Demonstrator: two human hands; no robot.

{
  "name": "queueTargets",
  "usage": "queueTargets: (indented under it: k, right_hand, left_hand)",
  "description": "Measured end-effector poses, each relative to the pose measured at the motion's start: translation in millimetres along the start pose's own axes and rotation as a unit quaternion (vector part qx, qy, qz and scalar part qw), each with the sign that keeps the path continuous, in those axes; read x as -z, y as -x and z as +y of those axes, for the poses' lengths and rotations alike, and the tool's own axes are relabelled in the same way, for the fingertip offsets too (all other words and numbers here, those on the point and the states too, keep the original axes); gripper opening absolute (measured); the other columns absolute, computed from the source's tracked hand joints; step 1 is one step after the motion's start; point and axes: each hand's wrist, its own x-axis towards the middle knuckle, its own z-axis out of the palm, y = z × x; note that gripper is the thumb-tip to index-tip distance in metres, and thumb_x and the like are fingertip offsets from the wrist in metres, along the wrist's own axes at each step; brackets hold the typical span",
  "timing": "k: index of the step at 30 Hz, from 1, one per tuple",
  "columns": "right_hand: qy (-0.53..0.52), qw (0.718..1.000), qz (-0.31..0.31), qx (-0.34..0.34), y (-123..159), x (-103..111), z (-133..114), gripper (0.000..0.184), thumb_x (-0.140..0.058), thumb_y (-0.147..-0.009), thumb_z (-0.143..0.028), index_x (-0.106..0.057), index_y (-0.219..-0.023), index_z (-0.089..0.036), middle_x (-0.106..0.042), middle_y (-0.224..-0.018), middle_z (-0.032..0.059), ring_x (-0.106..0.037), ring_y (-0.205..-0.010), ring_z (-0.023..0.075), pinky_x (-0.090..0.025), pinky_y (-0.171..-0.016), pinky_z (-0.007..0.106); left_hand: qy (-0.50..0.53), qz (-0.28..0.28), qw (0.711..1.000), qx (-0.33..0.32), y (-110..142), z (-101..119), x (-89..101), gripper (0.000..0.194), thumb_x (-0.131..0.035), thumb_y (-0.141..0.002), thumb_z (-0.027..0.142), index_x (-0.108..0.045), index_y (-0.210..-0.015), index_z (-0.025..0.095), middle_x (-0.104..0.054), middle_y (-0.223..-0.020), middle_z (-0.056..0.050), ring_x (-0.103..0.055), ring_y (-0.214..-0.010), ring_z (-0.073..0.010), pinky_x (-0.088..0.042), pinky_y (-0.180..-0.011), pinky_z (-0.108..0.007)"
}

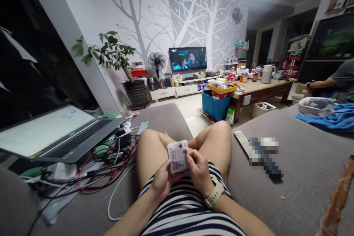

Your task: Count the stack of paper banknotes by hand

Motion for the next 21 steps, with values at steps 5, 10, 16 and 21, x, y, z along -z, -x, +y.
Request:
queueTargets:
  k: [5,10,16,21]
  right_hand:
    - [0.02,0.999,-0.018,0.036,3.5,-0.5,-7.4,0.03,-0.051,-0.095,-0.04,-0.061,-0.077,-0.017,-0.056,-0.069,-0.0003,-0.048,-0.064,0.0131,-0.037,-0.058,0.023]
    - [0.021,0.998,-0.026,0.047,5.4,0.3,-9.5,0.03,-0.05,-0.096,-0.038,-0.06,-0.076,-0.017,-0.055,-0.067,-0.0003,-0.048,-0.063,0.0132,-0.038,-0.059,0.024]
    - [0.014,0.998,-0.031,0.051,4.8,0.2,-6.6,0.029,-0.051,-0.095,-0.039,-0.06,-0.077,-0.018,-0.055,-0.068,-0.0007,-0.047,-0.063,0.0131,-0.038,-0.059,0.024]
    - [0.022,0.998,-0.033,0.053,5.2,1.3,-6.5,0.034,-0.049,-0.096,-0.043,-0.061,-0.075,-0.018,-0.055,-0.065,-0.0009,-0.046,-0.06,0.0127,-0.036,-0.056,0.024]
  left_hand:
    - [0.001,-0.006,1.0,-0.014,1.9,0.7,0.8,0.026,-0.047,-0.087,0.021,-0.069,-0.094,0.009,-0.076,-0.084,-0.012,-0.071,-0.071,-0.0218,-0.054,-0.051,-0.027]
    - [0.026,-0.017,0.999,-0.026,1.4,-2.4,1.4,0.027,-0.052,-0.084,0.019,-0.07,-0.101,0.011,-0.077,-0.082,-0.011,-0.072,-0.08,-0.0238,-0.057,-0.061,-0.029]
    - [0.047,-0.009,0.999,-0.014,0.8,-1.5,0.0,0.028,-0.054,-0.085,0.021,-0.069,-0.106,0.01,-0.077,-0.084,-0.011,-0.072,-0.085,-0.0259,-0.059,-0.072,-0.036]
    - [0.057,-0.008,0.998,-0.006,2.8,2.1,-1.5,0.029,-0.056,-0.085,0.023,-0.068,-0.106,0.007,-0.077,-0.087,-0.013,-0.073,-0.085,-0.0274,-0.059,-0.075,-0.038]
